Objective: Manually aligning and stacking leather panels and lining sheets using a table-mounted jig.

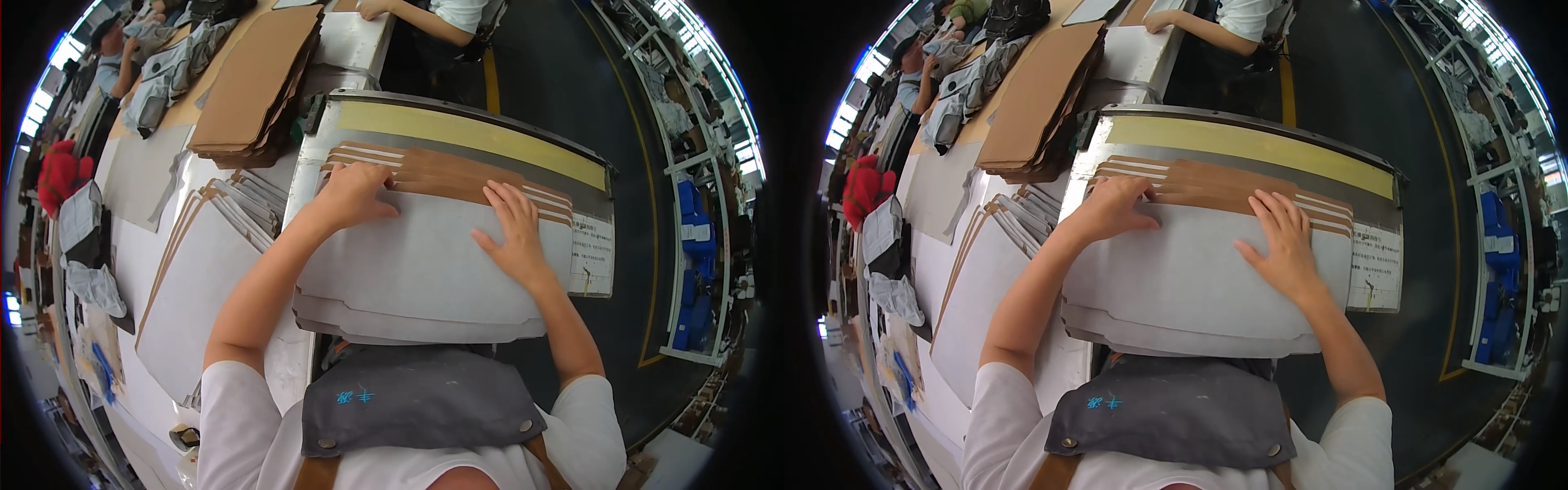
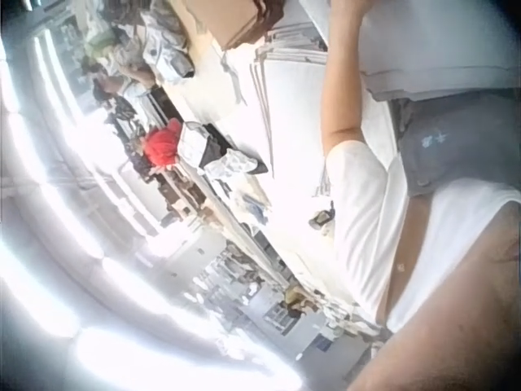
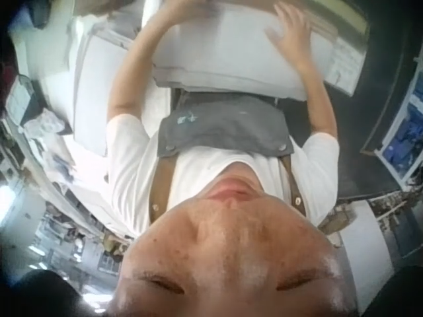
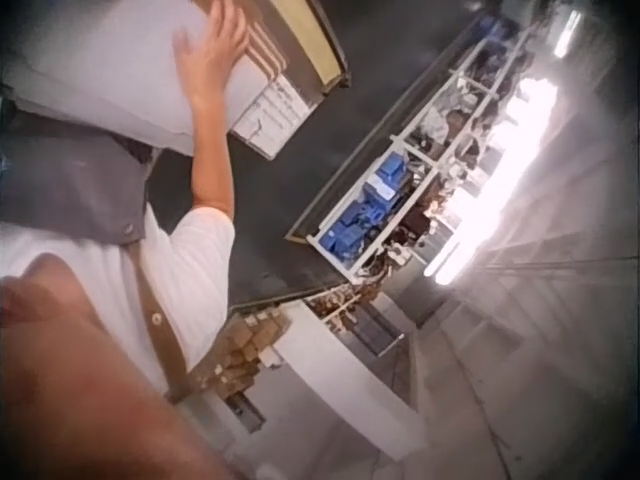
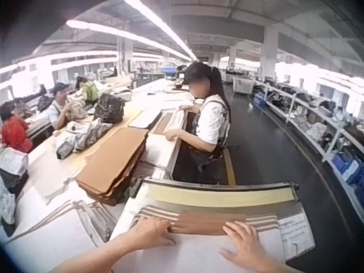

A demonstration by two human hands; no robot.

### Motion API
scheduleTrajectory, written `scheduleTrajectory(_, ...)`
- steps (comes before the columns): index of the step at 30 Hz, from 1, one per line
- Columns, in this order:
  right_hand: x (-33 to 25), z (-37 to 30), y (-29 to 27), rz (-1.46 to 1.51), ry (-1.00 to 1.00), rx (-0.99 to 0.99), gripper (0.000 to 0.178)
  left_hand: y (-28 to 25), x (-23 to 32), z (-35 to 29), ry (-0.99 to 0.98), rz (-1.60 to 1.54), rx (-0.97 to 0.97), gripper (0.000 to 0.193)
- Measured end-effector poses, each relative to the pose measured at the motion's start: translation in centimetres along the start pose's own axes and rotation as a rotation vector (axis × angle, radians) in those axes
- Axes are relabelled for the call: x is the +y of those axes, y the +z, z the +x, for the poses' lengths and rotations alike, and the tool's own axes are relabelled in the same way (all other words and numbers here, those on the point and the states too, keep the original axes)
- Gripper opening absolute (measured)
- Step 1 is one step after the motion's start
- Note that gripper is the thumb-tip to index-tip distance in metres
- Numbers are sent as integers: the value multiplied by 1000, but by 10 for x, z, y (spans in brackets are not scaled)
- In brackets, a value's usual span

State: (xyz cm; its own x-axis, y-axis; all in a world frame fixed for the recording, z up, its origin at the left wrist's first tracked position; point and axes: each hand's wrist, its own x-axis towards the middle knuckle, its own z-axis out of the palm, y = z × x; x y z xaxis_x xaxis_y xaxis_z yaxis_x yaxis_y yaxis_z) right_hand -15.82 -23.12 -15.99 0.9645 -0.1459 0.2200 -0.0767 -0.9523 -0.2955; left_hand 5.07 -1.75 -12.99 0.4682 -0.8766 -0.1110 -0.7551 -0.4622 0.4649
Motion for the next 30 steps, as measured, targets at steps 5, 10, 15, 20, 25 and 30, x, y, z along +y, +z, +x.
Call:
scheduleTrajectory(5,5,-5,-20,160,62,189,51,-14,12,-22,505,-67,364,14)
scheduleTrajectory(10,3,-14,-89,247,-30,146,19,-51,3,-63,355,98,373,14)
scheduleTrajectory(15,13,30,-146,128,-11,194,14,-102,-13,-45,-230,-337,348,14)
scheduleTrajectory(20,73,85,-95,261,207,11,22,-74,-38,33,60,19,460,29)
scheduleTrajectory(25,84,52,-31,-2,92,-111,49,17,-7,47,252,320,194,60)
scheduleTrajectory(30,86,35,-10,-177,119,-110,50,33,3,63,225,356,141,60)
